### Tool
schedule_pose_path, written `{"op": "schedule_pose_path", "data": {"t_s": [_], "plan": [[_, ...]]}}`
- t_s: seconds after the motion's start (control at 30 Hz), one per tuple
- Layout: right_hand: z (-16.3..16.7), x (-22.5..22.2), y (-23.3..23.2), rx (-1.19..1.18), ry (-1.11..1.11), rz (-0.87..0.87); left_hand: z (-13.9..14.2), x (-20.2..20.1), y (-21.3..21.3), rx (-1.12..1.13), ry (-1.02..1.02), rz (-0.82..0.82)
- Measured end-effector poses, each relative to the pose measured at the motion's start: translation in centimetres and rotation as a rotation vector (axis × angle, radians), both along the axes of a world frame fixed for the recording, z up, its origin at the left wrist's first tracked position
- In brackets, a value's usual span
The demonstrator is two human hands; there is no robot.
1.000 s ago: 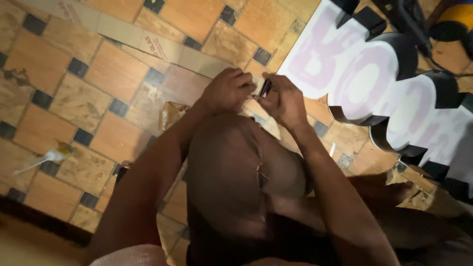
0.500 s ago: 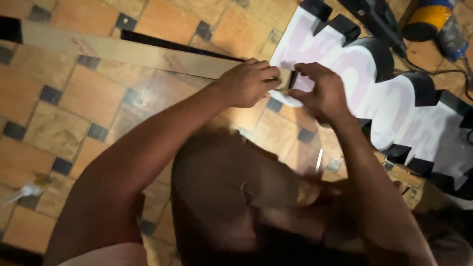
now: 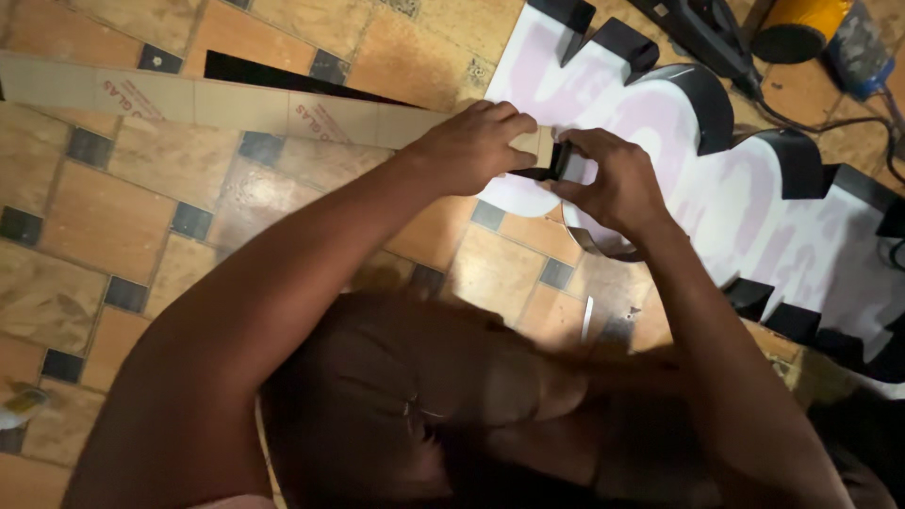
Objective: The person applies black vinyl to the edges of large white letters on the floor. They use a heat gun to warm the vinyl, then press and smooth it with their hands and a small tool to ensure adhesion.
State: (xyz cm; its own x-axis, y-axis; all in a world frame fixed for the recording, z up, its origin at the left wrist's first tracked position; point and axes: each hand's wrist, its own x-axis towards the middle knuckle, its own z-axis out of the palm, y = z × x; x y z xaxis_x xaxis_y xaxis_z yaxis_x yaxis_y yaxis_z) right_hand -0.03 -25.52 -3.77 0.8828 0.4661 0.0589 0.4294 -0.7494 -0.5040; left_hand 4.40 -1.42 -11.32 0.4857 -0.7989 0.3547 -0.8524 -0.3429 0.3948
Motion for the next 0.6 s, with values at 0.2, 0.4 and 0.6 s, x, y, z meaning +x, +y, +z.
{"op": "schedule_pose_path", "data": {"t_s": [0.2,0.4,0.6], "plan": [[0.7,-0.6,0.4,-0.026,0.251,-0.171,0.3,-0.7,0.4,0.012,0.199,0.057],[0.6,-1.3,0.5,0.002,0.073,-0.042,0.6,-0.7,0.9,0.083,0.237,0.007],[1.0,-1.5,0.7,-0.016,0.131,-0.082,0.6,-0.5,0.8,0.055,0.162,-0.037]]}}
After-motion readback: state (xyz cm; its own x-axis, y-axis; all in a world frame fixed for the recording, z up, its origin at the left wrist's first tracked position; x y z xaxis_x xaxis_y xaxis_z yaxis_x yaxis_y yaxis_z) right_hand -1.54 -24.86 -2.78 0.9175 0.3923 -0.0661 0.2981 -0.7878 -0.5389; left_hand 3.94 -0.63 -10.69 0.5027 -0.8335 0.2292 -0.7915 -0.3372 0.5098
